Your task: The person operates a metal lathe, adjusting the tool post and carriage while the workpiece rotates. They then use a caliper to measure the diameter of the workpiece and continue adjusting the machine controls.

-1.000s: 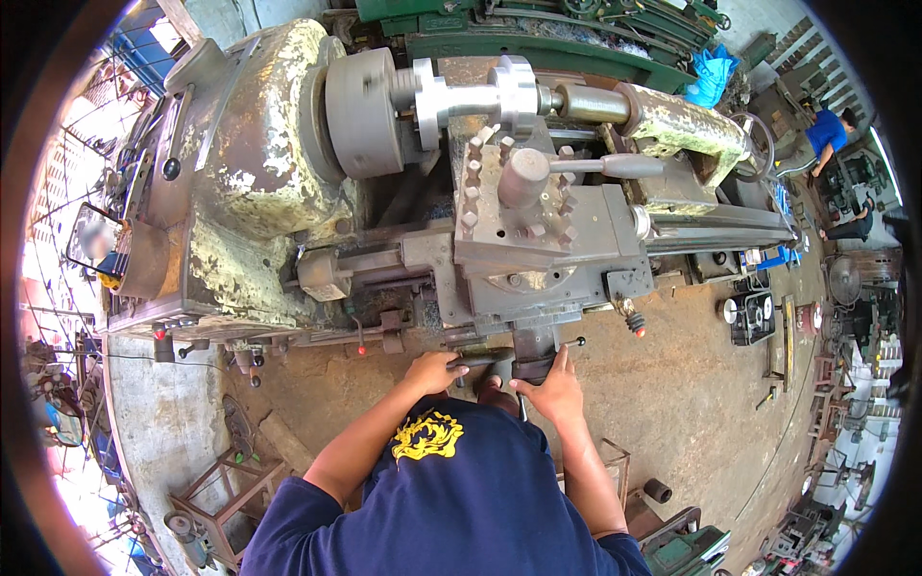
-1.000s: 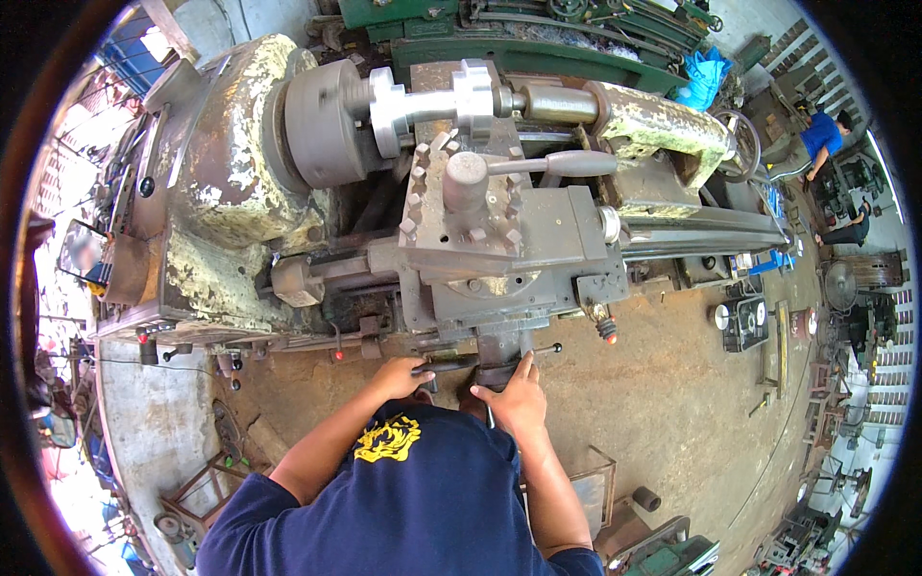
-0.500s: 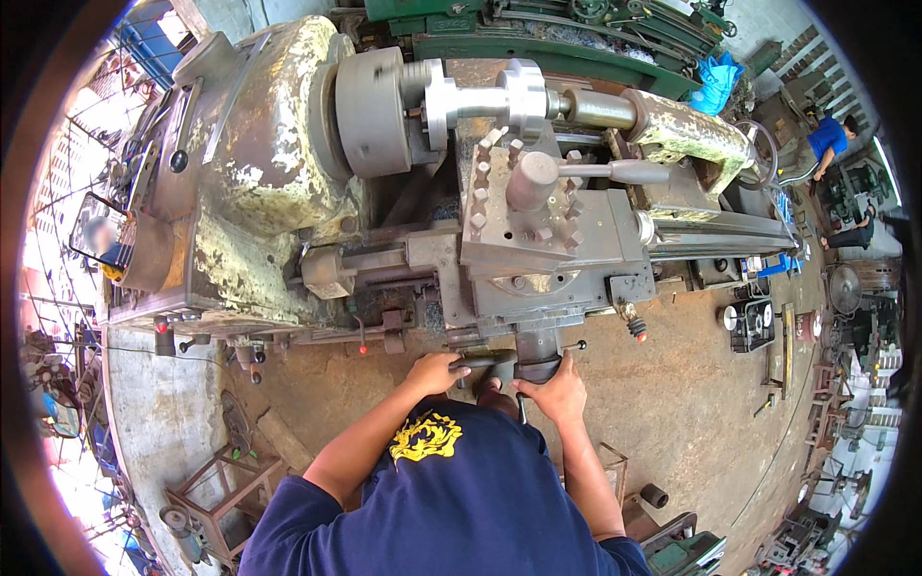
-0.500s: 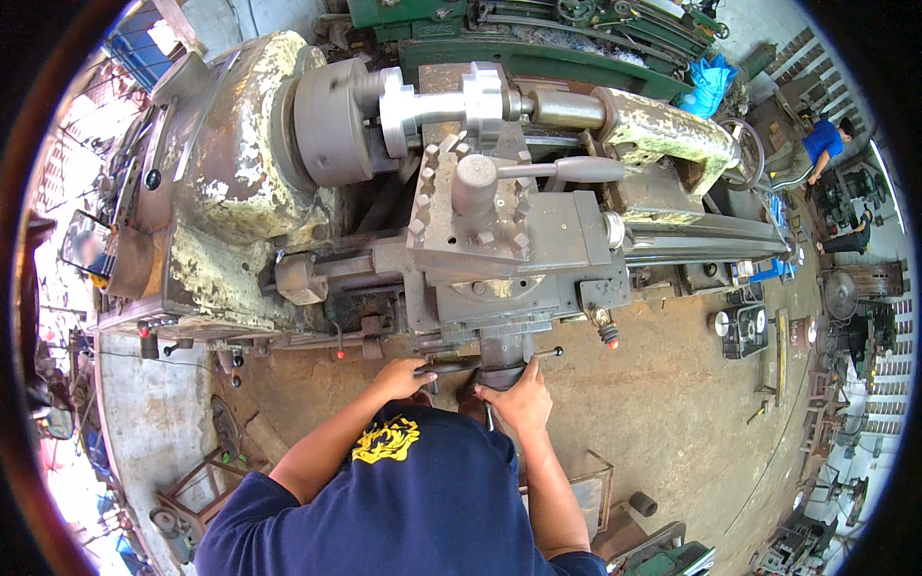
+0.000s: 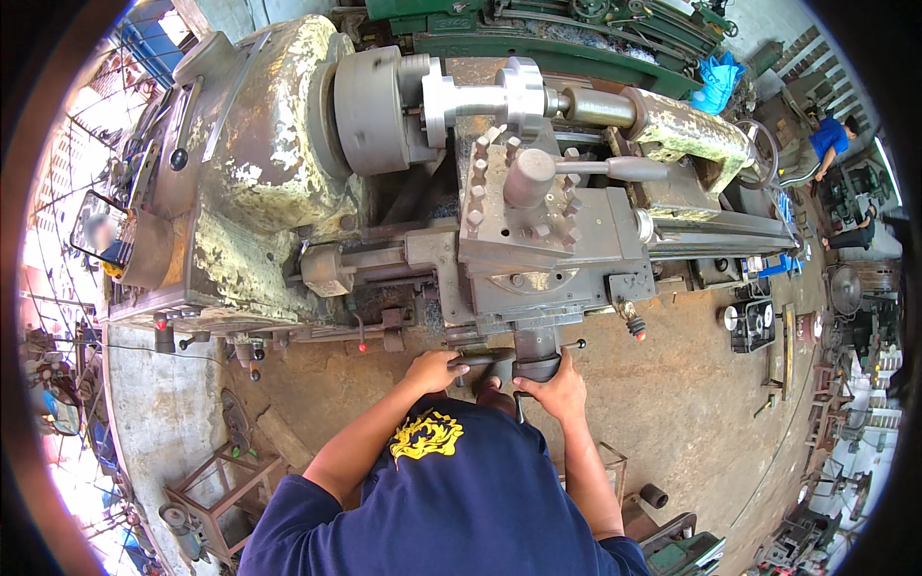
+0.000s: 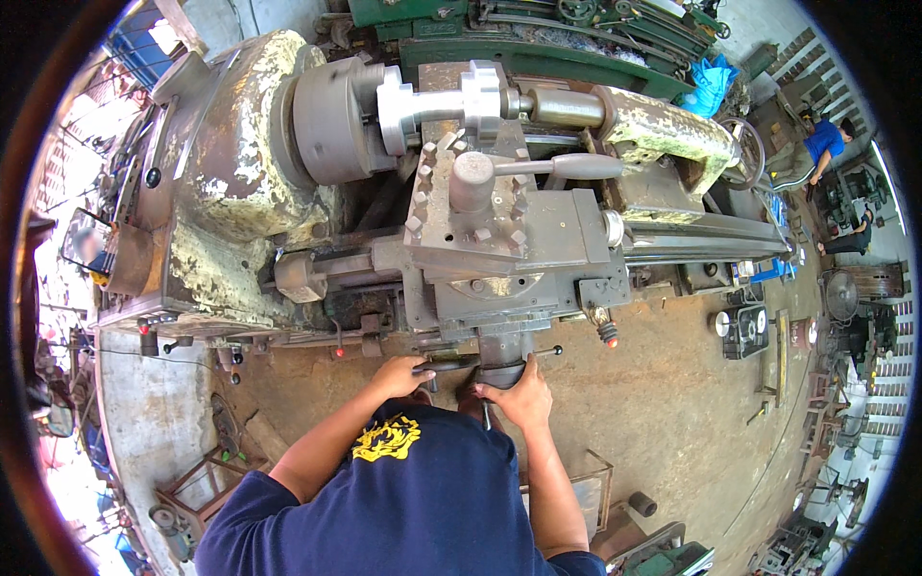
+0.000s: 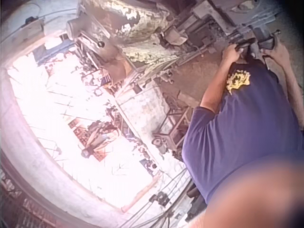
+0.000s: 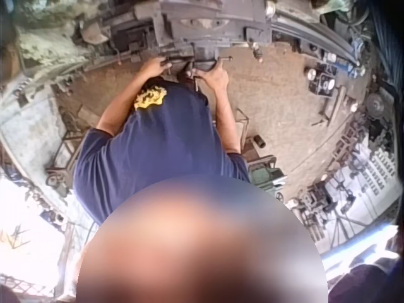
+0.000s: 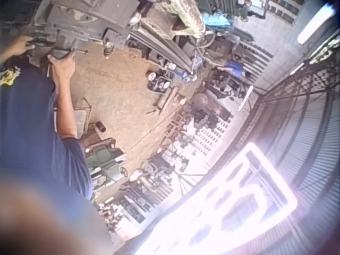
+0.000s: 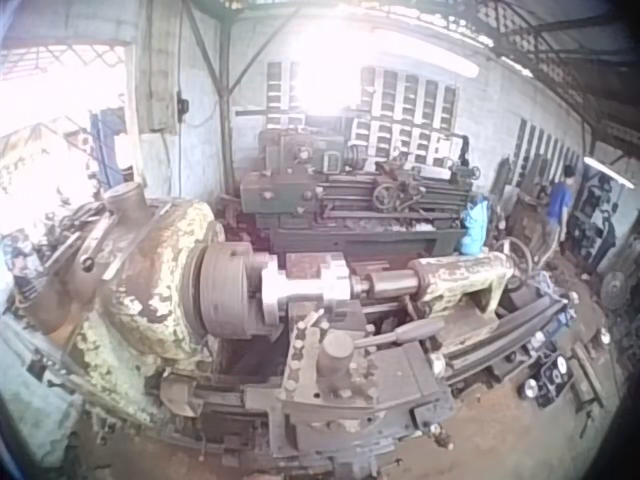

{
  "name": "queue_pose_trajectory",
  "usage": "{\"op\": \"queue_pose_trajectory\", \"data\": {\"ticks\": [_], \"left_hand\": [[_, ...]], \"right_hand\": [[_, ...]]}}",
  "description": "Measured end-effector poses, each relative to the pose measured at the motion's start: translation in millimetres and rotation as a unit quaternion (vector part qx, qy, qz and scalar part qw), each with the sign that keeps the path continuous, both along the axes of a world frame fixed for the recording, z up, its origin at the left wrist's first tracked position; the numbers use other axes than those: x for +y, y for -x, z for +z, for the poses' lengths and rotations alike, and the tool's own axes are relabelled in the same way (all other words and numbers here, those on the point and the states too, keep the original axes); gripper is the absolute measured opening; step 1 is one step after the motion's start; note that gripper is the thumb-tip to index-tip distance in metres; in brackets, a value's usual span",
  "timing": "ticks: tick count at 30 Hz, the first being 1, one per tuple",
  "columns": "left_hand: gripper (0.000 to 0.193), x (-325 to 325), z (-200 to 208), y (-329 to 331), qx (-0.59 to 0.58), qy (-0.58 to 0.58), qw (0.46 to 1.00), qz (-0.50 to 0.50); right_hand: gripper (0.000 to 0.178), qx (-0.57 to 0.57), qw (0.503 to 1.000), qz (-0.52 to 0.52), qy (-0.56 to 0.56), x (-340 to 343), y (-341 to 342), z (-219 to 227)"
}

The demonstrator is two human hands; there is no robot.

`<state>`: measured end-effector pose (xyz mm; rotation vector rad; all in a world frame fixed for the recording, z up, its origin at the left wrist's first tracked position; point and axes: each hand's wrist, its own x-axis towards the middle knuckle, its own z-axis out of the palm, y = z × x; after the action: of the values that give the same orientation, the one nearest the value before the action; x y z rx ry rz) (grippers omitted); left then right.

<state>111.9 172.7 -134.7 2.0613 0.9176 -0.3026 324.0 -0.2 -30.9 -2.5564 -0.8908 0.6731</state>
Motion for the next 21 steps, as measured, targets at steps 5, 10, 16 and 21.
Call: {"op": "queue_pose_trajectory", "data": {"ticks": [5, 10, 16, 21], "left_hand": [[0.054, -0.5, 0.7, -0.5, 0.010, 0.012, 1.000, 0.003], [0.055, -1.4, -0.1, -0.3, 0.008, 0.013, 1.000, 0.012], [0.053, -4.9, 0.3, 1.0, -0.011, 0.000, 1.000, 0.025], [0.051, -6.5, 1.2, 2.0, -0.034, -0.014, 0.999, 0.030]], "right_hand": [[0.121, 0.007, 1.000, 0.005, -0.006, -1.3, -2.7, -2.1], [0.119, 0.031, 0.999, -0.001, -0.008, -1.9, -5.0, -2.0], [0.117, 0.066, 0.998, -0.003, -0.012, -3.4, -10.0, -5.1], [0.117, 0.091, 0.995, 0.004, -0.028, -4.3, -13.6, -8.9]]}}
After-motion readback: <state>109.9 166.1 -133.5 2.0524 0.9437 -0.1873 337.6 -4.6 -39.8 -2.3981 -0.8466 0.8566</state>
